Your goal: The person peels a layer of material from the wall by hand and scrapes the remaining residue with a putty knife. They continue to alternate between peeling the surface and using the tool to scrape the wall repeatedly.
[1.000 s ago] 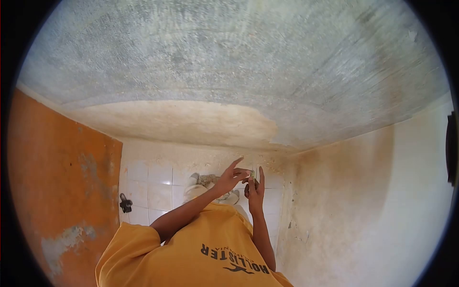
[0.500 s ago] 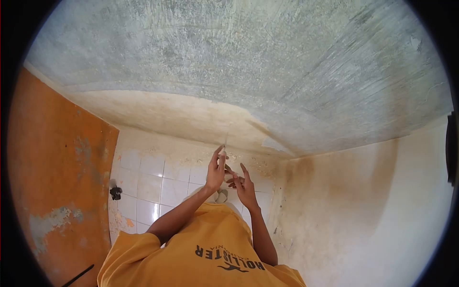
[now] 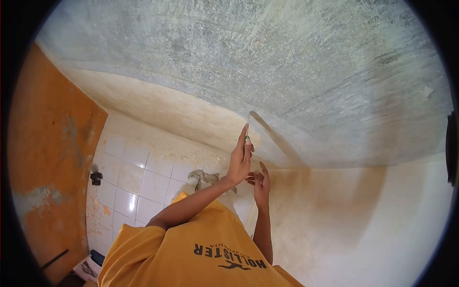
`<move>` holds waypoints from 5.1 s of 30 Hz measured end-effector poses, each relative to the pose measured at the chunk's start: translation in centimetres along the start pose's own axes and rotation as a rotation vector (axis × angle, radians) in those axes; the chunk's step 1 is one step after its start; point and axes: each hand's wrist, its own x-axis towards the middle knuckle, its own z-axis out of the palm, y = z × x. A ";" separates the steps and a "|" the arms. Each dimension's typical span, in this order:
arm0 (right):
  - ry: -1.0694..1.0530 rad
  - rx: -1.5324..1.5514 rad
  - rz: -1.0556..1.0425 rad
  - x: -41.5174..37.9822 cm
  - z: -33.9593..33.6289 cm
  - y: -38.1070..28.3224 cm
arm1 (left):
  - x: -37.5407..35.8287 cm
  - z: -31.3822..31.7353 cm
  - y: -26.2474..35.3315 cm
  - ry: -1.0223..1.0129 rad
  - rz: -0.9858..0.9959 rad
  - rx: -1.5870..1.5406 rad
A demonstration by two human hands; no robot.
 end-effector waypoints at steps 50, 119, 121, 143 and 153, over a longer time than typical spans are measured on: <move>-0.114 0.112 -0.184 10.7 -3.8 -5.4 | 6.0 -2.8 -1.7 0.742 0.128 -0.273; -0.313 -0.140 -0.327 11.8 4.6 -4.4 | -6.1 -12.0 -4.5 0.391 -0.368 0.019; -0.255 -0.144 -0.378 10.5 5.2 -4.8 | -5.5 -12.3 -3.9 0.374 -0.355 0.025; -0.167 -0.245 -0.401 5.5 2.5 -2.1 | -3.4 -16.1 -4.7 0.453 -0.342 -0.027; -0.130 -0.151 -0.199 8.6 7.5 -4.0 | -2.0 -19.3 -3.8 0.402 -0.371 -0.048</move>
